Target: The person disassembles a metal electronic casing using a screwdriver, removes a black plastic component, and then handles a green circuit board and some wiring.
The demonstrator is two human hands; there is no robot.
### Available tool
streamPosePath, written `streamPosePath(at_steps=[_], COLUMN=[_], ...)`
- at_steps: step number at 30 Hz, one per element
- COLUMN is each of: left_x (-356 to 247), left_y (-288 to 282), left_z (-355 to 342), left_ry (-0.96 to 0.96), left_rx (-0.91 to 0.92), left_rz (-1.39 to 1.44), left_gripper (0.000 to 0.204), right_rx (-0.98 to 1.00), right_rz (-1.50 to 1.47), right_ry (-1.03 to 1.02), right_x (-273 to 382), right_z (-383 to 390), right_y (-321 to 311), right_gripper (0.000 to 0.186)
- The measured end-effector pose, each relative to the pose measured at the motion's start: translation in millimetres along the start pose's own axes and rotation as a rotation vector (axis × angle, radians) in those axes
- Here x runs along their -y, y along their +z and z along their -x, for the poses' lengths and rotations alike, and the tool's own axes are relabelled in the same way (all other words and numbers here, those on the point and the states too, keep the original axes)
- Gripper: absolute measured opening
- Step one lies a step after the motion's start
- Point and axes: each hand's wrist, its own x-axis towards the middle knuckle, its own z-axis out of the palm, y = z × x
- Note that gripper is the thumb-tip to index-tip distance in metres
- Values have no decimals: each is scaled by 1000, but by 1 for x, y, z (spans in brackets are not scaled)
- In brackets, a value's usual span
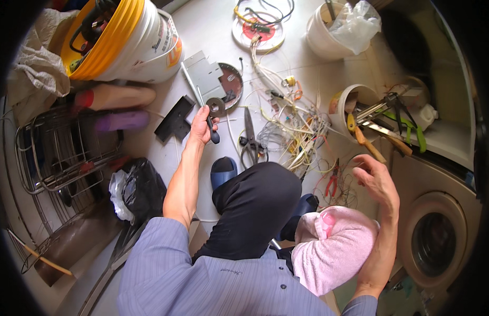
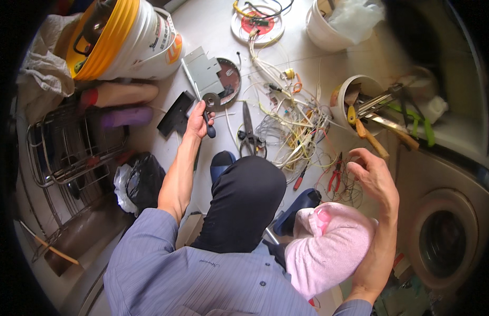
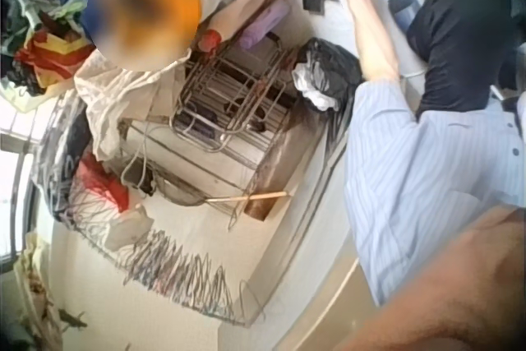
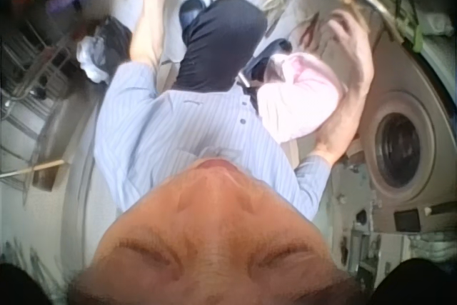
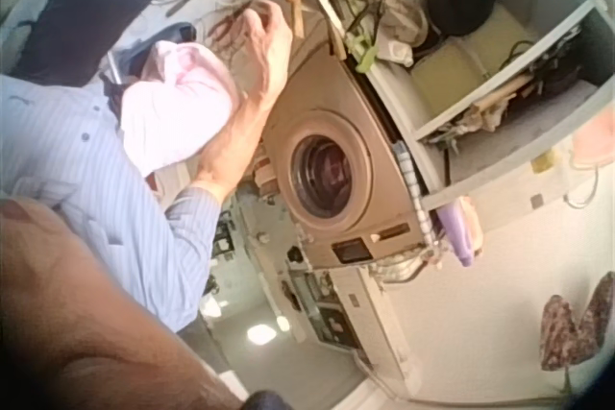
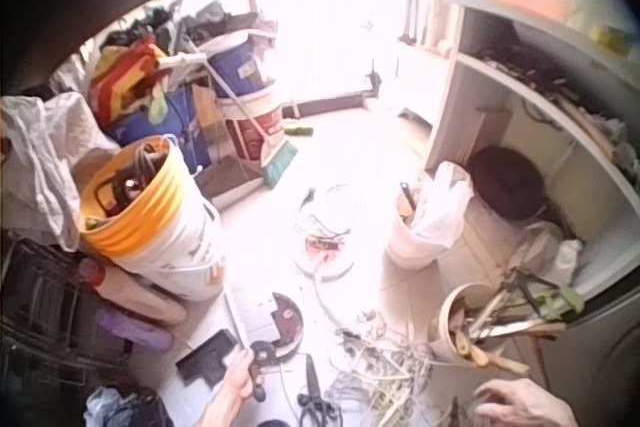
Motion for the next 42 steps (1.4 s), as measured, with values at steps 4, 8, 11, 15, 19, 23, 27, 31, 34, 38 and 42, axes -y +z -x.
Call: streamPosePath(at_steps=[4, 8, 11, 15, 19, 23, 27, 31, 34, 38, 42], left_x=[18, 49, 58, 68, 60, 47, 23, 19, 19, 19, 37], left_y=[-20, -45, -55, -50, -61, -45, -53, -60, -58, -21, -40], left_z=[58, 90, 93, 75, 59, 76, 78, 72, 68, 90, 72], left_ry=[36, 20, -53, -5, 219, 407, 95, 181, 182, 261, 308], left_rx=[-238, -320, -298, -302, -288, -357, -239, -256, -293, -265, -290], left_rz=[-604, -852, -805, -825, -1254, -1367, -1470, -1389, -1331, -1325, -1385], left_gripper=[27, 32, 27, 32, 35, 36, 39, 42, 42, 36, 31], right_rx=[1, -2, -2, -12, -21, -61, -28, -45, -57, -96, -155], right_rz=[-5, -20, 5, 8, -10, -7, -3, 4, 48, 88, 18], right_ry=[-23, -27, -31, -21, -19, -16, 19, -20, -34, -19, 28], right_x=[-2, 1, 2, -5, -5, -12, -20, -18, -19, -40, -48], right_z=[1, 4, 5, 8, 11, 18, 17, 21, 30, 39, 46], right_y=[1, 4, 5, 6, 6, 4, 0, 4, 8, 4, 6], right_gripper=[31, 31, 30, 31, 31, 32, 31, 31, 29, 29, 32])
